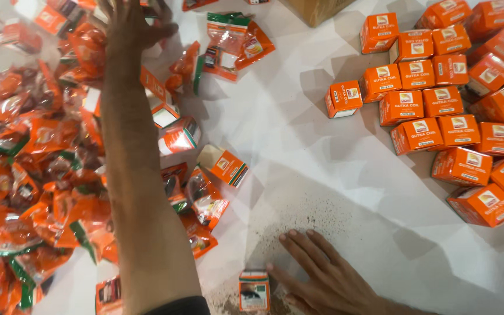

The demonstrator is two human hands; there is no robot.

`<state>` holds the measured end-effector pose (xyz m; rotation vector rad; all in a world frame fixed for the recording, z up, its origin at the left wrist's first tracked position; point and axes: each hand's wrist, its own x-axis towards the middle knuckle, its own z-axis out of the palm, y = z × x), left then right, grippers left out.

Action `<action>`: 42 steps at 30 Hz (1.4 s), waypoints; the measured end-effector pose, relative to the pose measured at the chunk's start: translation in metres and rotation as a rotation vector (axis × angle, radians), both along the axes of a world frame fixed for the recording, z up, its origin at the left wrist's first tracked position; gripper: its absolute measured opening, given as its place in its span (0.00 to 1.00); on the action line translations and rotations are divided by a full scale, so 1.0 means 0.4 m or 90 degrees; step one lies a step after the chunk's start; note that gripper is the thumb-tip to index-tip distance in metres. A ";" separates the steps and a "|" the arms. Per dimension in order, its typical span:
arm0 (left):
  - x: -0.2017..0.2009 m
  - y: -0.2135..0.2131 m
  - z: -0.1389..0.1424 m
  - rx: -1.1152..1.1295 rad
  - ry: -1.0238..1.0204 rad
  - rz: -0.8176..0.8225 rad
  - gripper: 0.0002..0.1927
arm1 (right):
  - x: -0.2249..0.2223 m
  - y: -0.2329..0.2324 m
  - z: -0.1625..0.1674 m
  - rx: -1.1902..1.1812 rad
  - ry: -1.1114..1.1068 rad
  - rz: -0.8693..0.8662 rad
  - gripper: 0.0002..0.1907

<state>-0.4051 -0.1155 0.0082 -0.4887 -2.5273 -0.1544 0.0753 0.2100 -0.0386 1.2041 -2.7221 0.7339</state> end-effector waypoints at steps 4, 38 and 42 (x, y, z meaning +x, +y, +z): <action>-0.004 0.020 -0.062 -0.054 -0.176 0.045 0.35 | 0.004 -0.002 0.001 0.001 -0.021 -0.004 0.31; 1.314 0.268 -0.021 0.450 -0.476 -0.144 0.35 | 0.018 0.023 0.057 -0.095 -0.045 0.037 0.29; 1.203 0.307 -0.011 0.302 -0.106 -0.100 0.25 | -0.023 0.151 0.075 0.073 0.296 -0.287 0.29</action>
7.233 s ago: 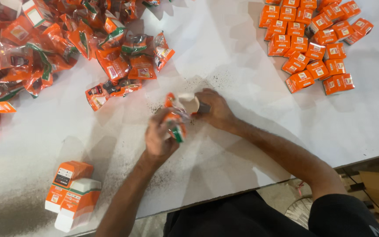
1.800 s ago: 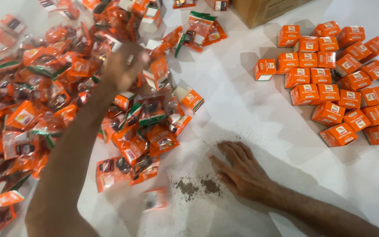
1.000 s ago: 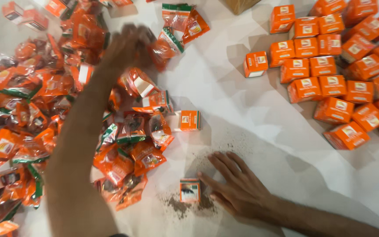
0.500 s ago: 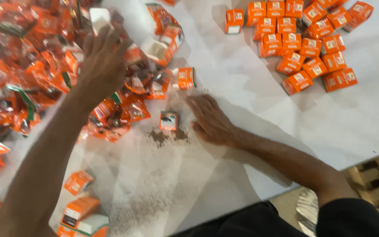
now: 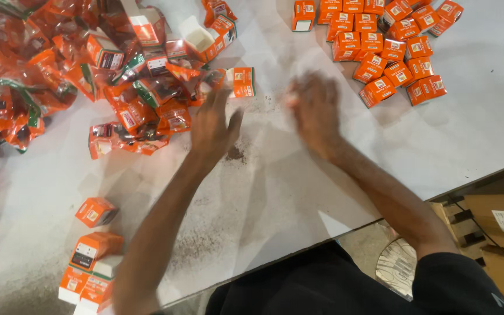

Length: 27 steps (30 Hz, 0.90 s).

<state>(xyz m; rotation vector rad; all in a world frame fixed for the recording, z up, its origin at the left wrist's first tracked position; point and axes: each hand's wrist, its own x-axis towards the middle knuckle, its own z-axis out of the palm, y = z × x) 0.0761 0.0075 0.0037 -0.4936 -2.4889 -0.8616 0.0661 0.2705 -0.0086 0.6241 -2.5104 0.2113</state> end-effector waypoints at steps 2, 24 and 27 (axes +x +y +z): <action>-0.072 0.053 -0.002 0.033 0.042 0.062 0.32 | 0.004 0.037 -0.006 -0.060 -0.014 0.038 0.37; -0.005 -0.242 -0.023 -0.372 -0.032 0.023 0.37 | 0.169 -0.084 -0.010 -0.424 -0.417 0.335 0.33; 0.016 -0.251 -0.013 -0.355 -0.040 0.016 0.22 | 0.170 -0.086 -0.019 -0.403 -0.388 0.297 0.33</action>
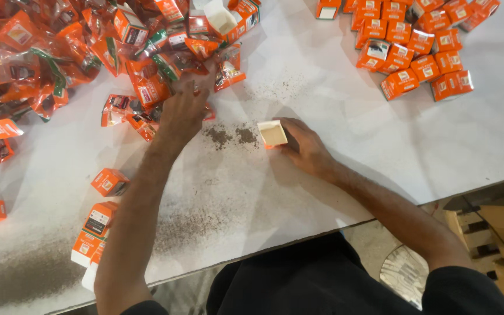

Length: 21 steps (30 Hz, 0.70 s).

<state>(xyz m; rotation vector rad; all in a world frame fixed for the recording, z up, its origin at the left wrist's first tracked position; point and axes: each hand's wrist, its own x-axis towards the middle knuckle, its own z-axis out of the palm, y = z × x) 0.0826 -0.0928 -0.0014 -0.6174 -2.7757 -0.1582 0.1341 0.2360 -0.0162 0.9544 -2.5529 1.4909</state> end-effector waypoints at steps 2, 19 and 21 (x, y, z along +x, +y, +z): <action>0.031 0.017 0.013 0.043 0.047 0.019 0.14 | 0.000 -0.008 -0.011 0.004 0.035 -0.003 0.32; 0.265 0.263 0.057 0.279 0.233 -0.210 0.24 | -0.010 -0.038 -0.041 0.019 0.105 -0.004 0.29; 0.277 0.250 0.067 0.338 0.261 -0.188 0.23 | -0.012 -0.035 -0.040 0.021 0.095 0.014 0.33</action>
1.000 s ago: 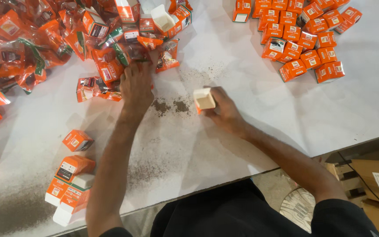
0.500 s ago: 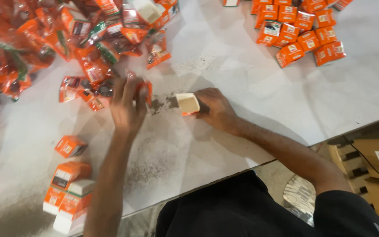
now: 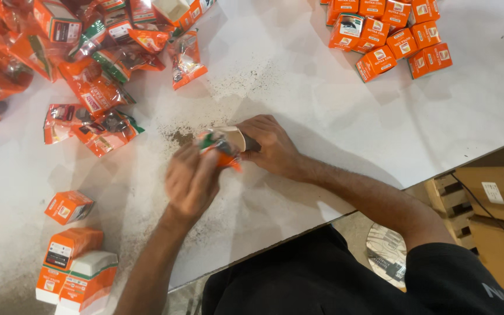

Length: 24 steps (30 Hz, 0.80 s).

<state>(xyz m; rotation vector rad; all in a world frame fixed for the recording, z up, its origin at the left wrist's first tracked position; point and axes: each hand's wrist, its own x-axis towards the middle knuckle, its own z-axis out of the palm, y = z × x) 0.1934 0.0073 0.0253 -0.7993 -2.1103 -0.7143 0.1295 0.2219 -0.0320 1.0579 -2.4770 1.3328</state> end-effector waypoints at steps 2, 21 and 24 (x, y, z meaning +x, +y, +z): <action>0.001 -0.004 -0.013 0.020 0.007 -0.026 0.21 | -0.002 0.001 0.002 -0.015 -0.009 0.006 0.32; -0.073 0.077 -0.103 0.365 -0.540 0.196 0.25 | 0.013 0.002 0.003 0.002 -0.084 -0.001 0.43; -0.084 0.078 -0.126 0.527 -0.671 0.107 0.15 | 0.022 -0.002 -0.005 -0.039 -0.060 -0.025 0.36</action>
